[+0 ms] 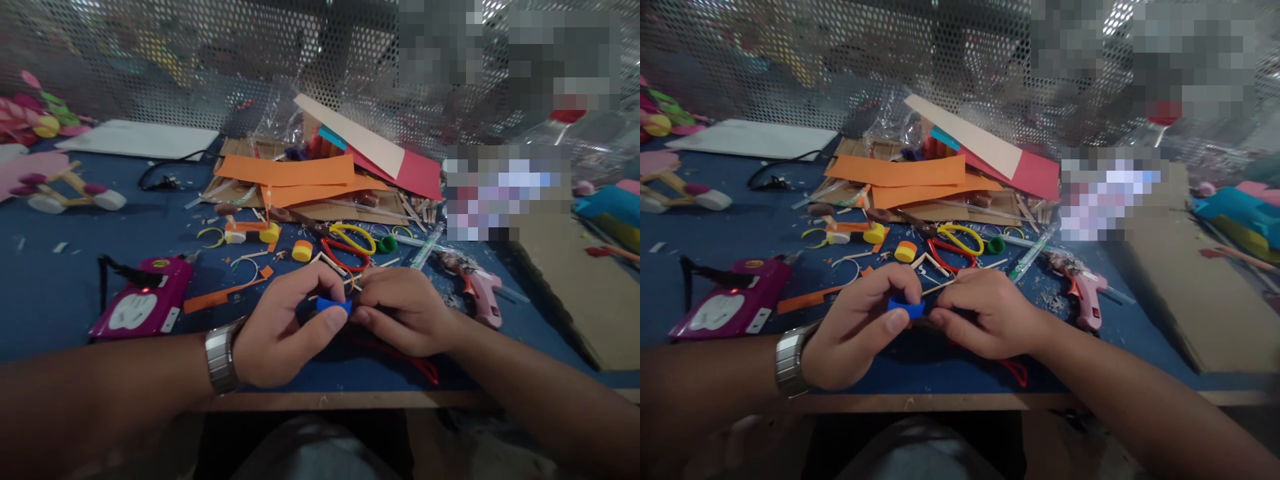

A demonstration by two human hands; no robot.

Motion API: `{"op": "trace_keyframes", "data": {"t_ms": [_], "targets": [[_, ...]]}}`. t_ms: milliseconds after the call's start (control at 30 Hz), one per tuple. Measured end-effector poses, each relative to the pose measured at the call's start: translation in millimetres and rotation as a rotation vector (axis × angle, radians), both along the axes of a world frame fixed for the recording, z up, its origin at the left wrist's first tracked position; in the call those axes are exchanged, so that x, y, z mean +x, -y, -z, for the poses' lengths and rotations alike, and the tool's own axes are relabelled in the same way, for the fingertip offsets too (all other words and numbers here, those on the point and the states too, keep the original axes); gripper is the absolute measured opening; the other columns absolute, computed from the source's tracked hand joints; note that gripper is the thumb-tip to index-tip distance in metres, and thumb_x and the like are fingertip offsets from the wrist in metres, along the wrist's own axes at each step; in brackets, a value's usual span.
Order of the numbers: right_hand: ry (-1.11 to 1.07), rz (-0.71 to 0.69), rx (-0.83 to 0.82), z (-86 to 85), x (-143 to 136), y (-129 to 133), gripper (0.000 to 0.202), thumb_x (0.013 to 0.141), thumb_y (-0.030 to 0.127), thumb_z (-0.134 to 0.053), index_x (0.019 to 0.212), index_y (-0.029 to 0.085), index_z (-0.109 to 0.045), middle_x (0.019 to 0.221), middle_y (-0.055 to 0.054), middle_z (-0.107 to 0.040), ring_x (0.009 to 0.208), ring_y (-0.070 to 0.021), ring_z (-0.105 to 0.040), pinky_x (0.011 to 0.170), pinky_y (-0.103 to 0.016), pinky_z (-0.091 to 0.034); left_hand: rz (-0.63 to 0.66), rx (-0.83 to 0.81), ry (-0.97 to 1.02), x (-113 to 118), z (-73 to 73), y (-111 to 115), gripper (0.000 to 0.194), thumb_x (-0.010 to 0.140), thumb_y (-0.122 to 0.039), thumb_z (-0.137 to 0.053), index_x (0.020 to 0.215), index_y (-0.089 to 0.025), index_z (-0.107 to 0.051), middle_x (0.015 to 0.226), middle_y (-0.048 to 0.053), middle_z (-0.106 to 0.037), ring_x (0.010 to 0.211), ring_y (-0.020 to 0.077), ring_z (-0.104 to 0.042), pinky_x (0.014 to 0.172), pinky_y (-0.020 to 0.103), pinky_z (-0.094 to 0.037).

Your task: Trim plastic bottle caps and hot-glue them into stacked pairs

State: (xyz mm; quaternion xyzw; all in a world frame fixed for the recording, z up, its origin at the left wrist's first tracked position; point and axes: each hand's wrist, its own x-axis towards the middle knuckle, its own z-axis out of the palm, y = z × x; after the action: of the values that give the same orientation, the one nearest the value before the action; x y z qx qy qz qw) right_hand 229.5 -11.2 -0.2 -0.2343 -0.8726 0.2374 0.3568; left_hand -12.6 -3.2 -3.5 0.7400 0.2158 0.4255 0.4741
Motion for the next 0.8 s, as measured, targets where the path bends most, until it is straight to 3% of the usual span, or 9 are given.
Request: {"op": "trace_keyframes", "data": {"t_ms": [133,300,400,433,500,600,700,800], "targets": [[0.015,0.010,-0.001,-2.4,0,-1,0.020,0.111,0.018,-0.059,0.095,0.023,-0.069,0.077,-0.001,-0.075,0.067,-0.0151,-0.059,0.069,-0.032,-0.047,0.027,-0.073,0.089,-1,6.6,3,0.025,0.117,-0.046,-0.058,0.116,-0.023,-0.069,0.095,0.003,-0.067,0.071,0.0161,-0.063,0.068,0.032,-0.056],[0.007,0.152,0.025,1.5,2,-6,0.018,0.111,0.018,-0.058,0.103,0.022,-0.073,0.086,-0.005,-0.078,0.079,-0.0197,-0.066,0.079,-0.037,-0.052,0.082,0.079,0.073,-3,1.6,1,0.028,0.118,-0.035,-0.053,0.120,-0.021,-0.077,0.098,0.007,-0.079,0.084,0.0208,-0.074,0.082,0.036,-0.060],[-0.007,0.301,0.035,4.5,4,-9,0.018,0.112,0.020,-0.061,0.105,0.023,-0.078,0.097,-0.007,-0.079,0.095,-0.0238,-0.071,0.091,-0.042,-0.055,0.213,0.163,0.065,-2,-2.8,2,0.022,0.112,-0.027,-0.057,0.114,-0.021,-0.077,0.095,0.010,-0.082,0.084,0.0233,-0.077,0.078,0.035,-0.060],[-0.002,0.355,0.046,4.9,5,-11,0.020,0.111,0.020,-0.061,0.104,0.023,-0.080,0.100,-0.008,-0.078,0.100,-0.0253,-0.071,0.095,-0.045,-0.055,0.283,0.179,0.065,-2,-3.0,4,0.018,0.108,-0.025,-0.059,0.113,-0.021,-0.076,0.094,0.011,-0.083,0.080,0.0233,-0.077,0.074,0.035,-0.059],[0.006,0.426,0.072,4.7,6,-13,0.022,0.110,0.018,-0.061,0.103,0.023,-0.082,0.103,-0.009,-0.075,0.104,-0.0267,-0.071,0.096,-0.047,-0.055,0.301,0.200,0.076,1,-1.2,10,0.010,0.100,-0.023,-0.064,0.106,-0.023,-0.072,0.081,0.006,-0.080,0.067,0.0220,-0.072,0.069,0.036,-0.055],[-0.010,0.401,0.075,3.3,7,-15,0.023,0.109,0.016,-0.062,0.102,0.023,-0.084,0.102,-0.008,-0.073,0.096,-0.0238,-0.071,0.085,-0.041,-0.058,0.319,0.211,0.075,4,3.8,20,0.002,0.098,-0.027,-0.065,0.097,-0.026,-0.066,0.068,0.001,-0.072,0.056,0.0206,-0.067,0.064,0.040,-0.048],[-0.025,0.345,0.057,1.9,7,-14,0.021,0.108,0.016,-0.065,0.105,0.023,-0.085,0.095,-0.006,-0.075,0.084,-0.0206,-0.071,0.074,-0.036,-0.058,0.377,0.191,0.067,5,7.1,24,0.007,0.095,-0.029,-0.067,0.091,-0.029,-0.061,0.061,-0.003,-0.065,0.050,0.0201,-0.063,0.058,0.041,-0.043],[-0.020,0.334,0.068,1.4,7,-14,0.018,0.108,0.017,-0.068,0.106,0.023,-0.085,0.092,-0.006,-0.081,0.085,-0.0223,-0.074,0.079,-0.040,-0.061,0.402,0.182,0.048,4,8.2,25,0.014,0.093,-0.030,-0.071,0.089,-0.029,-0.058,0.060,-0.004,-0.063,0.049,0.0197,-0.062,0.057,0.041,-0.041]]}}
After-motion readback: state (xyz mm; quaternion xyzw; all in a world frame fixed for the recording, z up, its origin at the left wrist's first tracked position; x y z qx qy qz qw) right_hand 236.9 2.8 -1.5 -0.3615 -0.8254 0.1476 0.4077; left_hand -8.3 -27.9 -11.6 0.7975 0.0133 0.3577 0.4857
